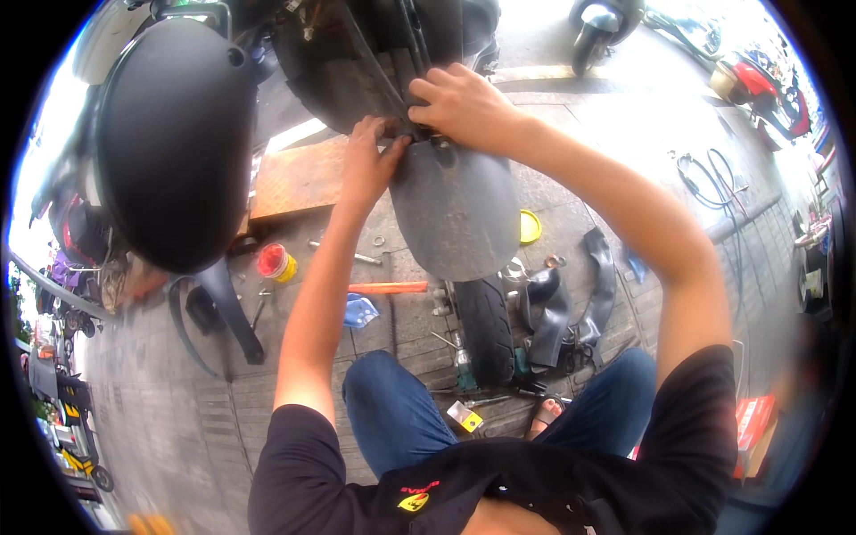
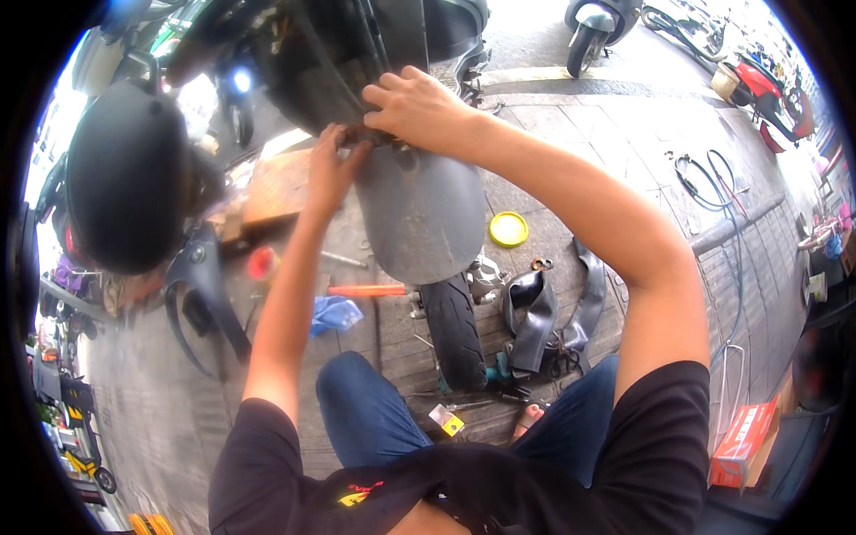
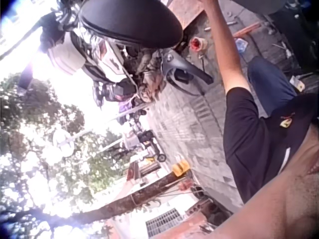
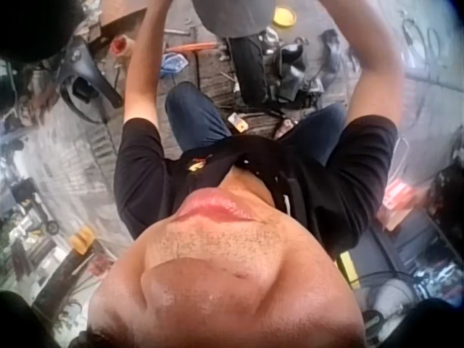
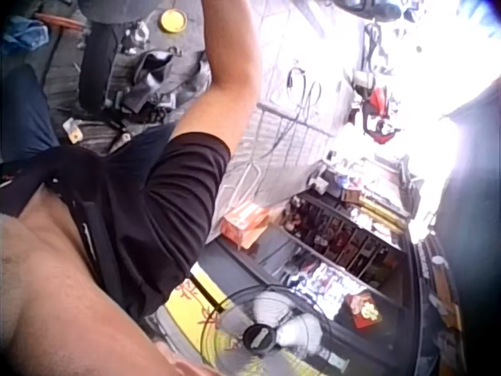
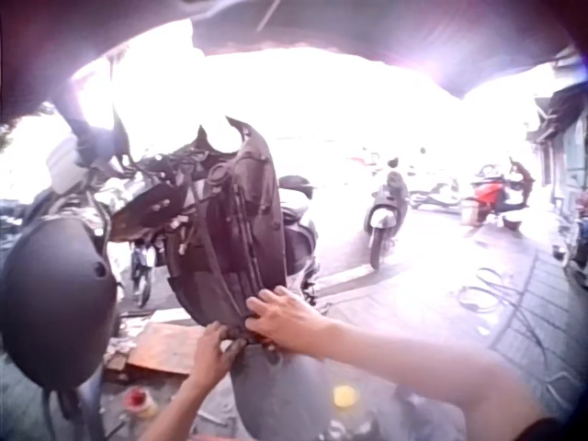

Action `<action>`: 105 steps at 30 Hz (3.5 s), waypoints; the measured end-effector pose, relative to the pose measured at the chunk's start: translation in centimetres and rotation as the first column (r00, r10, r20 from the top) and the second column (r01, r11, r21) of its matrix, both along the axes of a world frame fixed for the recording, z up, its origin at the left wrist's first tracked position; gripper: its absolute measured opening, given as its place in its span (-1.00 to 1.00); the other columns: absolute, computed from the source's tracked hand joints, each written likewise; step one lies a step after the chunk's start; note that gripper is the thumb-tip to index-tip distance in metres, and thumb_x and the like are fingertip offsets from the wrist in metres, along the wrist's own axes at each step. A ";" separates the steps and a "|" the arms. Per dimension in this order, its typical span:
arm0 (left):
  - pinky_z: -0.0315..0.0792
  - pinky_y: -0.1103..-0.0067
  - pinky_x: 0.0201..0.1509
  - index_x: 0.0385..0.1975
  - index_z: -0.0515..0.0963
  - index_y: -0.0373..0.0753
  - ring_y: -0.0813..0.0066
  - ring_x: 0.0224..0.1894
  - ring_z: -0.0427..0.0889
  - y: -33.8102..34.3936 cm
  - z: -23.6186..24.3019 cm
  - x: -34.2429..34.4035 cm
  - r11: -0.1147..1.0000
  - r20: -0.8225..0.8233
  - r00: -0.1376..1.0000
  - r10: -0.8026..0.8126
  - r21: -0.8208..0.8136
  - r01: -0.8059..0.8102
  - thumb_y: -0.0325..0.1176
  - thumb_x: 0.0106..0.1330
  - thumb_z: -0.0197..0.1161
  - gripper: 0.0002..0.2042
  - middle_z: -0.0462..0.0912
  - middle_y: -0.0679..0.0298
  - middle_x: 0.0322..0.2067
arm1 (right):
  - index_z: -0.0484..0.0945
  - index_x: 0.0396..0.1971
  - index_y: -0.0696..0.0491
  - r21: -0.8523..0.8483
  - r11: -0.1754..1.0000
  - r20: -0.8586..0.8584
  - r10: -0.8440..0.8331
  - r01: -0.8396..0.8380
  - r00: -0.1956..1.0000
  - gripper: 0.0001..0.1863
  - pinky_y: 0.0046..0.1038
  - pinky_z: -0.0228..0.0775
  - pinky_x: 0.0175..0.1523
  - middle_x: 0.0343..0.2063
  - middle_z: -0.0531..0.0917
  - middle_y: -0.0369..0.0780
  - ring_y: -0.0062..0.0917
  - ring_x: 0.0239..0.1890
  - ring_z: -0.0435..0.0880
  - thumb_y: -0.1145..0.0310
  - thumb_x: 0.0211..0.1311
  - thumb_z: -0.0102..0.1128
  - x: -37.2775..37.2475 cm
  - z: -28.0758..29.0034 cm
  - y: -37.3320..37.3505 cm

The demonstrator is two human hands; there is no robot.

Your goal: The person cuts sections of a rubber inner tube using scissors and fits them onto the front fender of a scooter.

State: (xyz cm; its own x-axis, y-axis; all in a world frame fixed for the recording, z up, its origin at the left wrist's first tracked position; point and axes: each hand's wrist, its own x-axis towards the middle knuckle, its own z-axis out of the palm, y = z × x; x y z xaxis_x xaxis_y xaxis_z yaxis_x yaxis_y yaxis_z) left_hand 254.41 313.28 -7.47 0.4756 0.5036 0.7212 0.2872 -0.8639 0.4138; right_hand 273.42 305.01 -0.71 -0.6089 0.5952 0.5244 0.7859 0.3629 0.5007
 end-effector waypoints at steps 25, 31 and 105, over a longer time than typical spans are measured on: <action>0.35 0.56 0.11 0.05 0.42 -0.43 0.44 -0.04 0.54 4.3 0.6 1.0 0.634 0.389 0.874 -0.292 -0.606 0.481 -0.49 0.21 0.26 -0.60 0.58 0.19 -0.08 | 0.60 -0.18 0.04 -0.355 0.935 -0.434 -0.140 -0.025 0.890 -0.69 -0.23 0.47 -0.10 -0.33 0.68 -0.09 -0.18 -0.20 0.64 0.14 0.20 0.17 0.8 2.6 2.2; 0.31 0.55 0.18 0.08 0.39 -0.43 0.43 0.02 0.50 4.8 -0.1 1.1 0.662 0.434 0.854 -0.287 -0.554 0.505 -0.43 0.29 0.23 -0.60 0.55 0.17 -0.03 | 0.51 0.03 0.04 -0.547 0.826 -0.560 -0.239 -0.137 0.794 -0.41 -0.37 0.47 -0.05 -0.19 0.67 -0.11 -0.34 -0.16 0.66 0.11 -0.03 0.38 3.6 3.0 0.1; 0.32 0.52 0.15 -0.02 0.51 -0.41 0.41 -0.04 0.54 3.6 1.7 0.0 0.746 0.169 0.949 -0.265 -0.588 0.313 -0.37 0.26 0.29 -0.66 0.63 0.20 -0.12 | 0.53 -0.14 0.07 -0.350 0.900 -0.786 -0.131 -0.259 0.605 -0.67 -0.29 0.46 -0.17 -0.40 0.66 -0.11 -0.33 -0.34 0.69 0.41 0.02 0.20 6.4 -3.3 -0.7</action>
